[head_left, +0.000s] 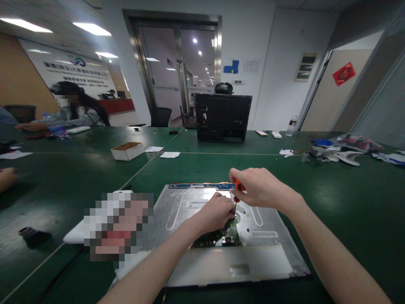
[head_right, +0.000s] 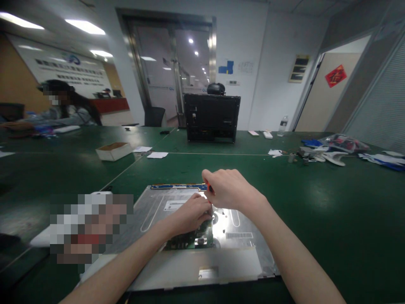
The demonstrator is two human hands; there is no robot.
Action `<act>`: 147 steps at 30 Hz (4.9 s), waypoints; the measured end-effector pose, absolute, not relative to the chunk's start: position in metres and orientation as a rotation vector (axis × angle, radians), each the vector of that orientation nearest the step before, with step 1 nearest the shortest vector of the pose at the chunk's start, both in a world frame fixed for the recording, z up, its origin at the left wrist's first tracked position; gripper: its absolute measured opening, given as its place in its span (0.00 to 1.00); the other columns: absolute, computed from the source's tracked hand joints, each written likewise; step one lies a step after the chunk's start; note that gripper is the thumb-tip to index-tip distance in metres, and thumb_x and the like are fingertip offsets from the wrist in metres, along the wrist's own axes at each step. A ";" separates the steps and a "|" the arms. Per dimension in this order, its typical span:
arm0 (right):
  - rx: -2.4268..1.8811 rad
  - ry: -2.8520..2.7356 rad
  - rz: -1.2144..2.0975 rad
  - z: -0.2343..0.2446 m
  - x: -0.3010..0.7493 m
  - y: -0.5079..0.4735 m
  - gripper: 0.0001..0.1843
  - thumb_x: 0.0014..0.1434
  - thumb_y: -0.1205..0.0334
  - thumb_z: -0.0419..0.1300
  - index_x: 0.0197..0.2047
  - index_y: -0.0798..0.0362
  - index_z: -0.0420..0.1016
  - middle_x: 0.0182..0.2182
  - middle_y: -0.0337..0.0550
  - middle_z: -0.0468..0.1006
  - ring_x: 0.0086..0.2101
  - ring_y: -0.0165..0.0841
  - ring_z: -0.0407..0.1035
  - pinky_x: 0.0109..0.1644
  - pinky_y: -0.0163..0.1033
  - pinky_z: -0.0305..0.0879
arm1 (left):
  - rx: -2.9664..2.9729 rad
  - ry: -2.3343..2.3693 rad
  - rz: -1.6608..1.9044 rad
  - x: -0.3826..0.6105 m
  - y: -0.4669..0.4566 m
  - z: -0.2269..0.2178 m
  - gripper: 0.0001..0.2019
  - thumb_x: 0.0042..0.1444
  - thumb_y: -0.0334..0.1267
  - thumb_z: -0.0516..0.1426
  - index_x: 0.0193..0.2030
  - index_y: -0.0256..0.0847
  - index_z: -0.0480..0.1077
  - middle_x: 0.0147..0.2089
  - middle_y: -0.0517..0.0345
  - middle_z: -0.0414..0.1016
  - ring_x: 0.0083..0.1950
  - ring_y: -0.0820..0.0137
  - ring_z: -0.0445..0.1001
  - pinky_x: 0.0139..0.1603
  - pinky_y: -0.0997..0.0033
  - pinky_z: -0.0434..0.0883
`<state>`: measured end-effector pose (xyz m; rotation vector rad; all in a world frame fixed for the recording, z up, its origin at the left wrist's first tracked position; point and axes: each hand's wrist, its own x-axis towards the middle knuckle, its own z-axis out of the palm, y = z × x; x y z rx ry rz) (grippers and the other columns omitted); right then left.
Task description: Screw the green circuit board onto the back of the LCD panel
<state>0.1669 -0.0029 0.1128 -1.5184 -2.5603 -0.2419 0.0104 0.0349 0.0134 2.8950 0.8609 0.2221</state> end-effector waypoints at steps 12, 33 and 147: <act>-1.554 -2.554 -0.281 0.113 0.166 -0.002 0.07 0.57 0.57 0.55 0.37 0.50 0.67 0.26 0.39 0.75 0.24 0.31 0.66 0.24 0.35 0.41 | 2.908 0.850 0.233 0.009 0.034 0.014 0.06 0.54 0.28 0.57 0.28 0.39 0.70 0.33 0.59 0.76 0.38 0.67 0.72 0.43 0.67 0.60; -1.533 -2.571 -0.191 0.114 0.168 -0.003 0.10 0.56 0.52 0.57 0.37 0.49 0.68 0.27 0.39 0.77 0.26 0.32 0.68 0.25 0.34 0.42 | 2.869 0.806 0.249 0.007 0.037 0.008 0.05 0.54 0.28 0.57 0.30 0.40 0.71 0.36 0.60 0.77 0.42 0.66 0.73 0.46 0.66 0.59; -1.458 -2.571 -0.172 0.110 0.166 -0.002 0.05 0.54 0.63 0.55 0.37 0.50 0.66 0.27 0.37 0.75 0.24 0.28 0.62 0.24 0.34 0.42 | 2.870 0.799 0.238 0.009 0.033 0.015 0.06 0.54 0.26 0.56 0.29 0.40 0.71 0.34 0.59 0.76 0.40 0.66 0.73 0.45 0.66 0.61</act>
